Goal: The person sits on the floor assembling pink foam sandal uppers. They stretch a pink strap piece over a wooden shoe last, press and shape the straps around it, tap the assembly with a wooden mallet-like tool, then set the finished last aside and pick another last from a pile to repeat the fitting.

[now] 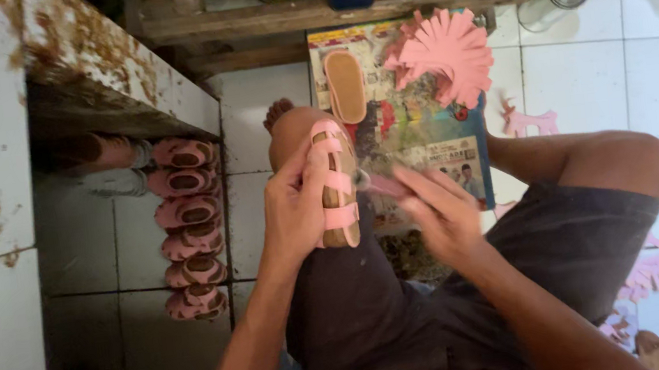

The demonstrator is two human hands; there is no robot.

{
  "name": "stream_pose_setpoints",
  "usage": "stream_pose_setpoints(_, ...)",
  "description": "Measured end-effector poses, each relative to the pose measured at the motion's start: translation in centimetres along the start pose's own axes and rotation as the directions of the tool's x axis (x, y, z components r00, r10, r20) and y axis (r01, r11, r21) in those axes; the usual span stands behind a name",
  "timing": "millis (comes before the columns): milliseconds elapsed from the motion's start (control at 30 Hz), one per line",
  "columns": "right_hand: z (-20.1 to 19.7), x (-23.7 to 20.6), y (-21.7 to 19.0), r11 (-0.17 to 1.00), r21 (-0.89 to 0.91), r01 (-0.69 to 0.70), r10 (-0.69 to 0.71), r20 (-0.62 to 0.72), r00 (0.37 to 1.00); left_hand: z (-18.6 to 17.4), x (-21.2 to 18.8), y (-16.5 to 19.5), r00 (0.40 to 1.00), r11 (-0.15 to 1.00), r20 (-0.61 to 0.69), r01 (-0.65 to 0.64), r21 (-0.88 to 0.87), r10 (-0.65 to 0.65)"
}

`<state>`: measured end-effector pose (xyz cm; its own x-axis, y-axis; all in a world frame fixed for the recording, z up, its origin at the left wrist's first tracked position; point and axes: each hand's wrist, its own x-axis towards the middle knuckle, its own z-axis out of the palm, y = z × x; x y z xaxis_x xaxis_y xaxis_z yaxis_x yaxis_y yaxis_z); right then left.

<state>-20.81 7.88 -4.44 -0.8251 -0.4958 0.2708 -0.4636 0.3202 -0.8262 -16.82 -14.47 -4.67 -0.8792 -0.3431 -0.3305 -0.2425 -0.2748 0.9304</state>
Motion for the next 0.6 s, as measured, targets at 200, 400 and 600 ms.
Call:
stream_pose_setpoints(200, 3.8, 1.6, -0.3, 0.983, 0.017, 0.185, -0.184, -0.057, 0.981, 0.1, 0.4, -0.3, 0.978, 0.975, -0.014, -0.205, 0.089, 0.207)
stream_pose_setpoints(400, 1.1, 1.1, -0.5, 0.983, -0.086, 0.164, -0.163, 0.010, 0.987, 0.1, 0.0, -0.2, 0.980, 0.973, -0.041, -0.188, 0.135, 0.195)
stream_pose_setpoints(600, 3.6, 2.0, -0.6, 0.975, 0.018, 0.222, -0.220, -0.053, 0.974, 0.6, -0.1, -0.4, 0.973, 0.972, -0.028, -0.225, 0.073, 0.228)
